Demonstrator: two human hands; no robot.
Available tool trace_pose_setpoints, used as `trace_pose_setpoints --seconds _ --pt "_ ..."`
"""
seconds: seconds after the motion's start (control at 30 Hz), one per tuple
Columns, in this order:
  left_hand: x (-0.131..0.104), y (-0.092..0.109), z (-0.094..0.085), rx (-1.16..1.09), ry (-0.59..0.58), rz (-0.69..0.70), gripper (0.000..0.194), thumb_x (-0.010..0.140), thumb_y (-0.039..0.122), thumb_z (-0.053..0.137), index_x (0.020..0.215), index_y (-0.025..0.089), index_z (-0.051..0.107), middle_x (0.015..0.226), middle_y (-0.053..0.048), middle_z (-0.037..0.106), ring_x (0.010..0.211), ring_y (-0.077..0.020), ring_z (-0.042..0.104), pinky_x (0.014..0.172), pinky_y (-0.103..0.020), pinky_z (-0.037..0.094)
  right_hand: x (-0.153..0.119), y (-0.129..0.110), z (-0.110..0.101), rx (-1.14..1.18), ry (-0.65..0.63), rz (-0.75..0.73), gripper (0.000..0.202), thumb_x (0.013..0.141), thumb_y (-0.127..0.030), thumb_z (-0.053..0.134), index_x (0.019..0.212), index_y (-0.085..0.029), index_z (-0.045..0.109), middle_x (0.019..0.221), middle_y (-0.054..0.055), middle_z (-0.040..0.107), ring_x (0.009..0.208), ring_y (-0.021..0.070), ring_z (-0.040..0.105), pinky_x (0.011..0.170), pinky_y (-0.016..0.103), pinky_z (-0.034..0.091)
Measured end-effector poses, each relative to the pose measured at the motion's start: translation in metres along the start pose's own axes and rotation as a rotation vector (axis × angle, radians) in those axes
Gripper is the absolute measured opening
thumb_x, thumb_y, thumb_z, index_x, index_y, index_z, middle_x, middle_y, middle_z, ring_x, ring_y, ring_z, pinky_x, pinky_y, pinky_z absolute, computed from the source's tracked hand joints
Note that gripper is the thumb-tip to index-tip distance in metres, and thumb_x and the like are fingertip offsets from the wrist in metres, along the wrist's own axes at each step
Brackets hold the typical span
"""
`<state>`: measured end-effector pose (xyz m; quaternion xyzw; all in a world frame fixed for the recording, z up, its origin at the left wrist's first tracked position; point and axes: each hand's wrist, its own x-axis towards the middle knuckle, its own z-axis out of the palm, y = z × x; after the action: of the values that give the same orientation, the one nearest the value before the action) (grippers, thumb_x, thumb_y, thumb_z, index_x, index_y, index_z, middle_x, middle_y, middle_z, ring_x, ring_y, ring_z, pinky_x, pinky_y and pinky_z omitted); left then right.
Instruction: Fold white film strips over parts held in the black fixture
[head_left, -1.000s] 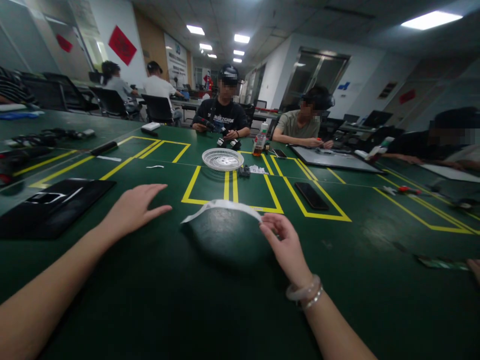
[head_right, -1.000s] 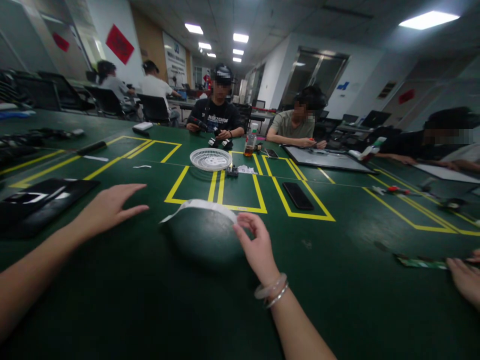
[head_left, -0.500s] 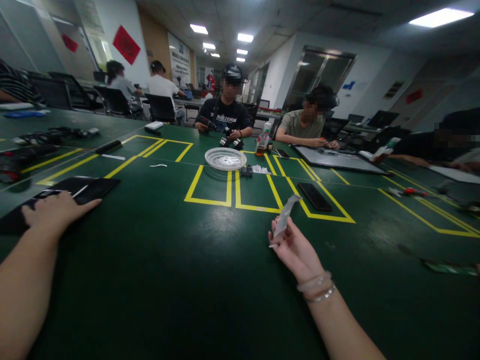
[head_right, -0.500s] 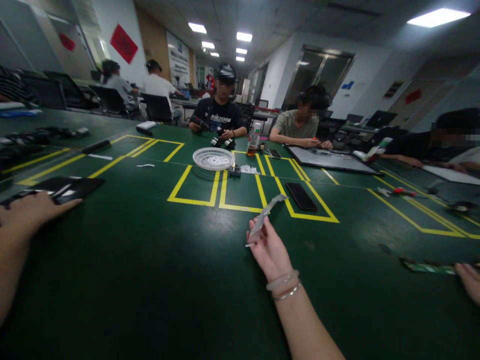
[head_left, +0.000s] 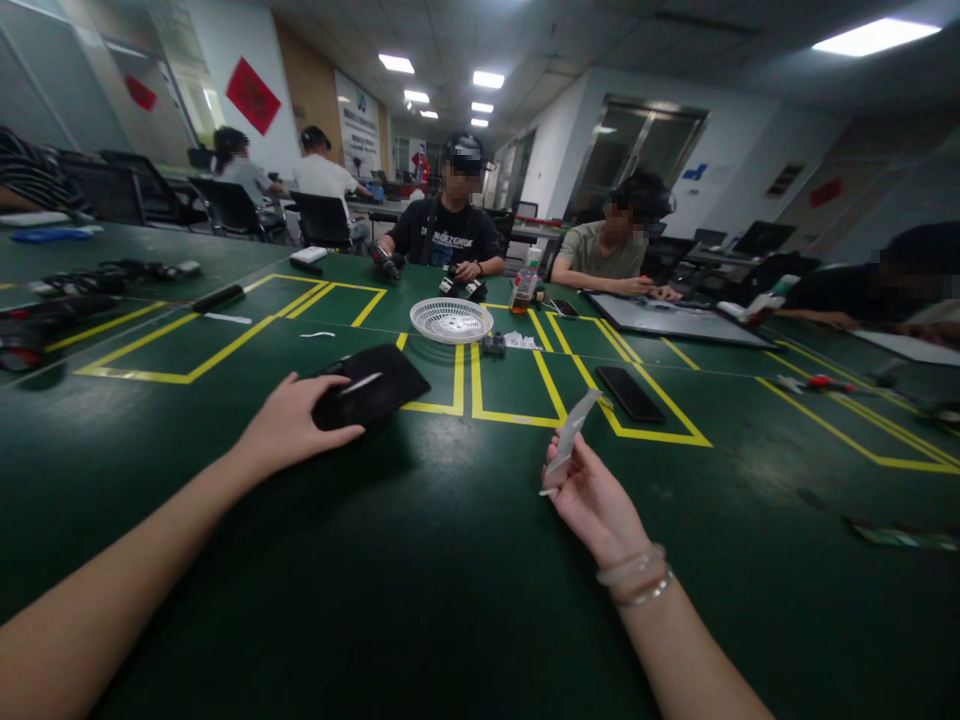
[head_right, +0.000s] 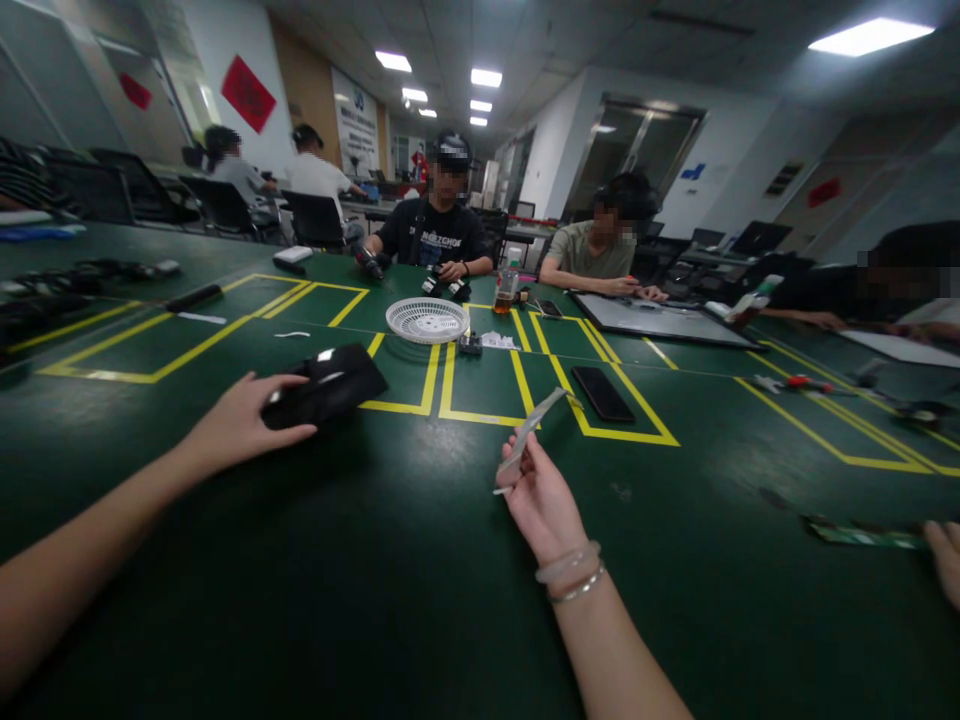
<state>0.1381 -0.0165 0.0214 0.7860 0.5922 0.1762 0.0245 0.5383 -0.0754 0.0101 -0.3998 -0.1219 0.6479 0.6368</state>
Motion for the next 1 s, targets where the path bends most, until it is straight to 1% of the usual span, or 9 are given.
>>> trace_pose_setpoints --seconds 0.07,0.13,0.27,0.4,0.57,0.63,0.73,0.83,1.0 --pt "-0.009 0.037 0.012 -0.082 -0.023 0.235 0.073 0.078 0.062 0.071 0.134 0.018 0.053 0.133 -0.012 0.055 0.123 -0.0357 0.05 0.118 -0.057 0.016 0.0 0.0 0.0 -0.008 -0.009 -0.014 0.004 0.088 -0.022 0.068 0.091 -0.022 0.069 0.078 -0.002 0.069 0.066 0.0086 0.068 0.056 0.017 0.058" --pt "-0.021 0.067 0.02 -0.142 -0.09 0.393 0.073 0.076 0.058 0.076 0.134 0.021 0.053 0.134 -0.01 0.055 0.125 -0.034 0.05 0.119 -0.057 0.013 -0.001 0.001 0.001 -0.016 -0.015 -0.032 0.006 0.086 -0.02 0.07 0.091 -0.022 0.069 0.079 -0.003 0.07 0.065 0.0084 0.067 0.055 0.016 0.058" --pt "-0.038 0.098 0.032 -0.171 -0.21 0.56 0.078 0.072 0.053 0.084 0.136 0.022 0.053 0.137 -0.009 0.053 0.128 -0.0316 0.048 0.121 -0.055 0.009 -0.005 0.003 0.003 -0.07 -0.043 -0.084 0.016 0.078 -0.023 0.079 0.092 -0.022 0.071 0.08 -0.002 0.07 0.067 0.0085 0.066 0.055 0.015 0.056" --pt "-0.042 0.101 0.043 -0.136 -0.239 0.595 0.081 0.074 0.054 0.083 0.14 0.022 0.05 0.143 -0.01 0.047 0.132 -0.0312 0.044 0.121 -0.055 0.01 -0.012 0.008 0.006 -0.242 -0.085 -0.215 0.028 0.07 -0.034 0.085 0.093 -0.021 0.074 0.09 -0.001 0.072 0.075 0.0103 0.066 0.06 0.018 0.056" --pt "-0.042 0.098 0.045 -0.035 -0.155 0.686 0.085 0.076 0.061 0.079 0.143 0.02 0.046 0.148 -0.012 0.04 0.135 -0.0336 0.04 0.119 -0.055 0.018 -0.018 0.013 0.008 -0.684 -0.164 -0.475 0.038 0.078 -0.039 0.078 0.113 -0.026 0.071 0.111 0.003 0.07 0.094 0.0159 0.065 0.081 0.029 0.055" --pt "-0.045 0.099 0.041 -0.031 -0.033 0.812 0.073 0.082 0.058 0.074 0.139 0.018 0.051 0.145 -0.013 0.045 0.13 -0.0331 0.045 0.116 -0.052 0.029 -0.021 0.013 0.009 -0.94 -0.294 -0.59 0.037 0.082 -0.037 0.073 0.118 -0.027 0.07 0.112 0.004 0.069 0.101 0.0189 0.063 0.091 0.036 0.052" --pt "-0.056 0.105 0.03 -0.047 0.274 1.108 0.031 0.093 0.035 0.064 0.119 0.017 0.063 0.117 -0.007 0.064 0.106 -0.0235 0.062 0.099 -0.038 0.048 -0.027 0.014 0.011 -1.274 -0.502 -0.69 0.034 0.087 -0.034 0.067 0.121 -0.027 0.068 0.108 0.006 0.067 0.103 0.0216 0.062 0.093 0.041 0.05" --pt "-0.065 0.112 0.022 -0.02 0.45 1.232 0.014 0.094 0.015 0.057 0.102 0.017 0.068 0.096 -0.002 0.067 0.084 -0.0157 0.064 0.075 -0.028 0.052 -0.033 0.019 0.011 -1.562 -0.643 -0.744 0.035 0.087 -0.027 0.068 0.122 -0.029 0.067 0.109 0.005 0.068 0.102 0.0223 0.062 0.092 0.043 0.047" --pt "-0.059 0.115 0.031 0.066 0.227 1.027 0.013 0.093 0.021 0.061 0.101 0.013 0.066 0.096 -0.006 0.065 0.085 -0.0208 0.062 0.074 -0.034 0.049 -0.036 0.028 0.008 -1.881 -0.767 -0.778 0.03 0.088 -0.023 0.068 0.116 -0.031 0.068 0.109 0.003 0.067 0.106 0.0222 0.059 0.105 0.052 0.034"
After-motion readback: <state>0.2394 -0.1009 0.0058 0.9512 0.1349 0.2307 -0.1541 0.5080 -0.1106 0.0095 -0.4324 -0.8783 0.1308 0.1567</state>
